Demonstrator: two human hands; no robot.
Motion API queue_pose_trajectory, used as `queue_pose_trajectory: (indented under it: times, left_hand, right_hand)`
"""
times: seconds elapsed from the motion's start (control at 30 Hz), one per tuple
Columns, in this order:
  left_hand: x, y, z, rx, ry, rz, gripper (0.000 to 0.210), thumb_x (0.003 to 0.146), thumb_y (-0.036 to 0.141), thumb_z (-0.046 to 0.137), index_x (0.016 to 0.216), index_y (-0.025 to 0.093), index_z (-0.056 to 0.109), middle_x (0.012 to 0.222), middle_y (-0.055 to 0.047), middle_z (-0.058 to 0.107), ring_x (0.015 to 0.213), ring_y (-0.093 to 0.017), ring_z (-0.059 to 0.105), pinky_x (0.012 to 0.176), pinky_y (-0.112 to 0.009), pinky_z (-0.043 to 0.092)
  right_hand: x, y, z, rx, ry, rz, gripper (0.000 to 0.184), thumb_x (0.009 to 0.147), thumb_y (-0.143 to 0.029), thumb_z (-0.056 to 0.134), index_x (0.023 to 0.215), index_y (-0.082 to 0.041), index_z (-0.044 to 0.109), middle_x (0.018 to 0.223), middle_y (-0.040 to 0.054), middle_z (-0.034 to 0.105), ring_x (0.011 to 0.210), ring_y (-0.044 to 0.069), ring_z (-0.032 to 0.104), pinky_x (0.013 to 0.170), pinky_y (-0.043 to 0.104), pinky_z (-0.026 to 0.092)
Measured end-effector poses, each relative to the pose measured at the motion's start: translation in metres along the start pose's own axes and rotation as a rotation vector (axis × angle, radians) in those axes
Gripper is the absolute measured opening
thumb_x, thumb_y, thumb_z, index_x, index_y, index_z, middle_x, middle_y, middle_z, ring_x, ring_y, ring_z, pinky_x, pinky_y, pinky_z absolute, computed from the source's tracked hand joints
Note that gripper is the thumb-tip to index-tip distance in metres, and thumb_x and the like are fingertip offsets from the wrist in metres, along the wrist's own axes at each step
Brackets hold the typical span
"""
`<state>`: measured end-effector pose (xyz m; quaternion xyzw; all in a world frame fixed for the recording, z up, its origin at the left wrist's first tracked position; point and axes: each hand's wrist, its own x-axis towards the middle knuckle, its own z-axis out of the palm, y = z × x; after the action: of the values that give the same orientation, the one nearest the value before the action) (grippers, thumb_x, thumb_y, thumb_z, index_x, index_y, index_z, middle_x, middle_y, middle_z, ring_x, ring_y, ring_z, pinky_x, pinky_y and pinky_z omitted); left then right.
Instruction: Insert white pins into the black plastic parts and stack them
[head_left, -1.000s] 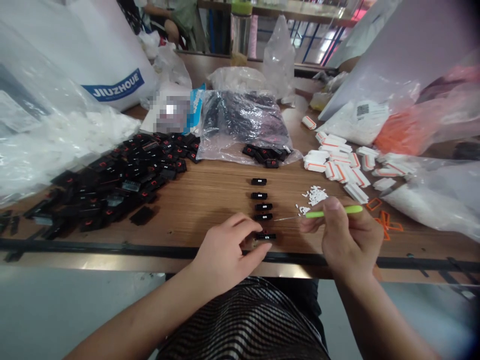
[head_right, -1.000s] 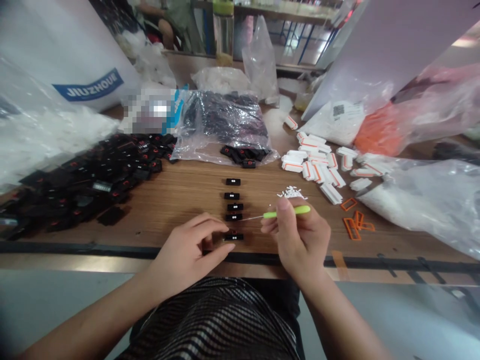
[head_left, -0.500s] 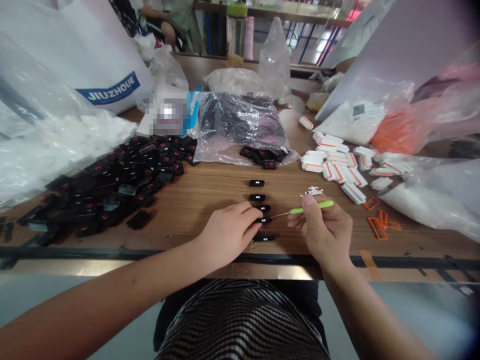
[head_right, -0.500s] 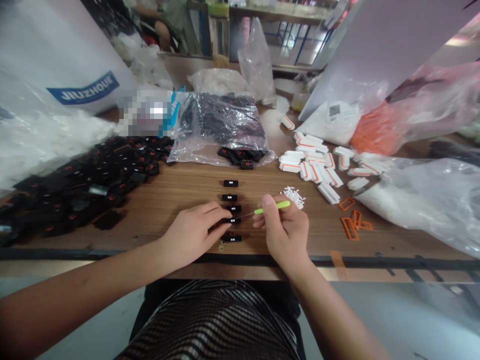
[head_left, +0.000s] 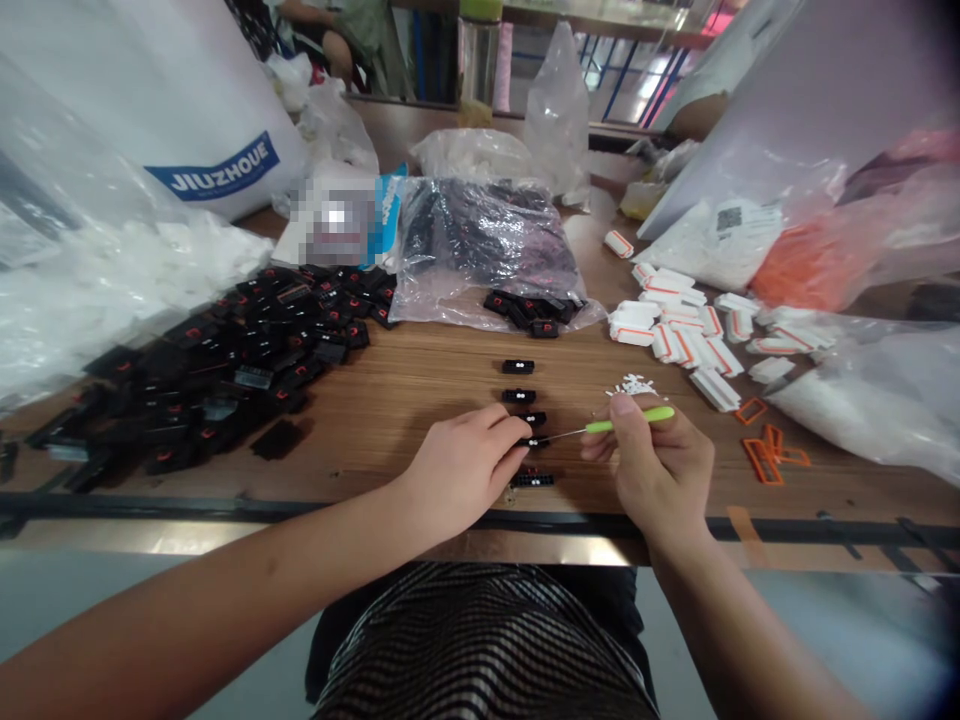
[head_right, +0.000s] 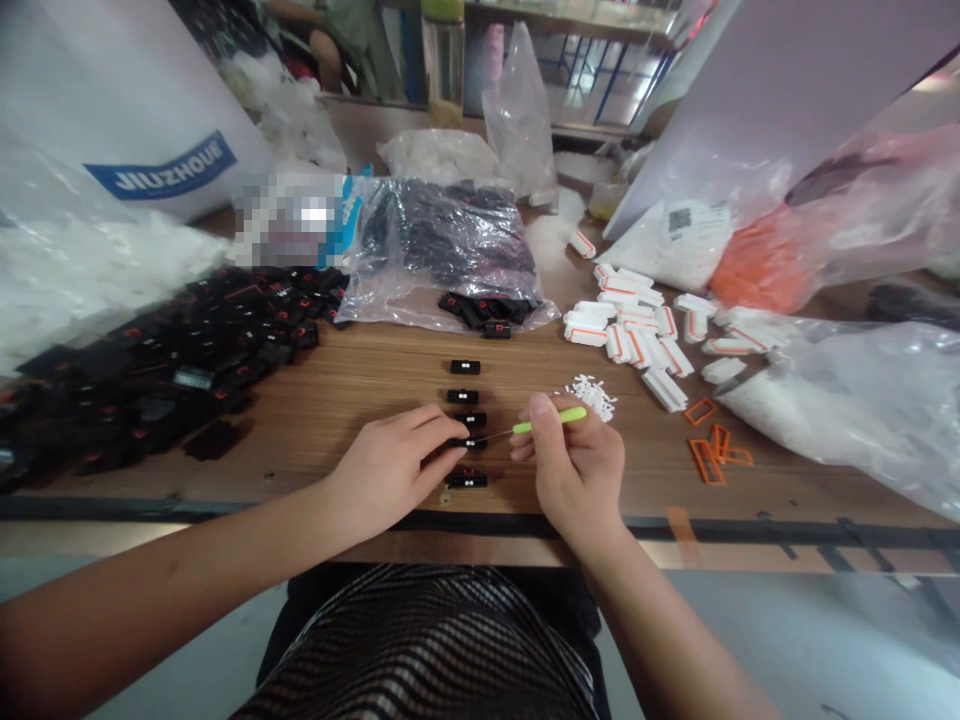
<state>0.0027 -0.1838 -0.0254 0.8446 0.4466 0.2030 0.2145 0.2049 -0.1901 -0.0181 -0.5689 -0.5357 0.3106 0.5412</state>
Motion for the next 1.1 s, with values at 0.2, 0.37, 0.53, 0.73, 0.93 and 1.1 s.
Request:
queue_pose_trajectory:
  times: [0.2, 0.37, 0.53, 0.73, 0.93, 1.1]
  left_hand:
    - [0.0, 0.0, 0.0, -0.002, 0.002, -0.004, 0.015, 0.098, 0.022, 0.055, 0.107, 0.018, 0.066, 0.1, -0.006, 0.068, 0.09, -0.023, 0.069, 0.082, -0.041, 0.057]
    - [0.0, 0.001, -0.002, -0.002, -0.006, 0.0, 0.016, 0.098, 0.022, 0.055, 0.108, 0.018, 0.066, 0.1, -0.006, 0.068, 0.089, -0.023, 0.069, 0.082, -0.041, 0.058]
    - [0.0, -0.001, -0.001, -0.008, 0.001, 0.012, 0.016, 0.098, 0.022, 0.054, 0.107, 0.018, 0.067, 0.099, -0.005, 0.068, 0.089, -0.023, 0.068, 0.081, -0.041, 0.058]
    - [0.0, -0.001, 0.001, -0.024, 0.019, 0.01, 0.016, 0.098, 0.023, 0.055, 0.108, 0.018, 0.067, 0.1, -0.005, 0.068, 0.089, -0.022, 0.069, 0.081, -0.04, 0.058]
    - [0.0, -0.001, 0.001, -0.018, 0.017, 0.004, 0.016, 0.097, 0.022, 0.056, 0.108, 0.018, 0.067, 0.1, -0.005, 0.068, 0.088, -0.022, 0.069, 0.08, -0.041, 0.058]
    - [-0.001, -0.001, 0.002, -0.01, 0.036, 0.019, 0.015, 0.097, 0.022, 0.057, 0.108, 0.018, 0.067, 0.099, -0.005, 0.068, 0.086, -0.022, 0.069, 0.078, -0.04, 0.059]
  right_hand:
    - [-0.001, 0.001, -0.001, -0.008, 0.02, -0.01, 0.028, 0.094, -0.041, 0.062, 0.078, -0.018, 0.064, 0.058, -0.0008, 0.067, 0.043, 0.011, 0.062, 0.044, 0.022, 0.053]
    - [-0.002, 0.001, -0.001, -0.097, -0.008, -0.036, 0.026, 0.094, -0.038, 0.062, 0.077, -0.018, 0.064, 0.059, -0.0009, 0.068, 0.046, 0.011, 0.063, 0.047, 0.022, 0.054]
    - [-0.001, -0.009, -0.003, -0.265, -0.054, -0.142, 0.023, 0.095, -0.032, 0.061, 0.076, -0.019, 0.065, 0.06, -0.0016, 0.069, 0.048, 0.01, 0.064, 0.049, 0.021, 0.052]
    - [-0.004, -0.008, -0.004, -0.267, -0.016, -0.234, 0.024, 0.095, -0.027, 0.06, 0.073, -0.019, 0.065, 0.063, -0.0016, 0.068, 0.052, 0.011, 0.065, 0.053, 0.024, 0.052]
    - [-0.006, -0.001, 0.001, -0.077, 0.017, -0.163, 0.024, 0.096, -0.028, 0.06, 0.074, -0.019, 0.065, 0.063, -0.0013, 0.067, 0.05, 0.01, 0.064, 0.049, 0.023, 0.053]
    - [-0.006, 0.0, 0.003, -0.106, -0.023, -0.134, 0.025, 0.096, -0.03, 0.06, 0.075, -0.018, 0.066, 0.066, -0.0006, 0.068, 0.05, 0.01, 0.064, 0.049, 0.023, 0.054]
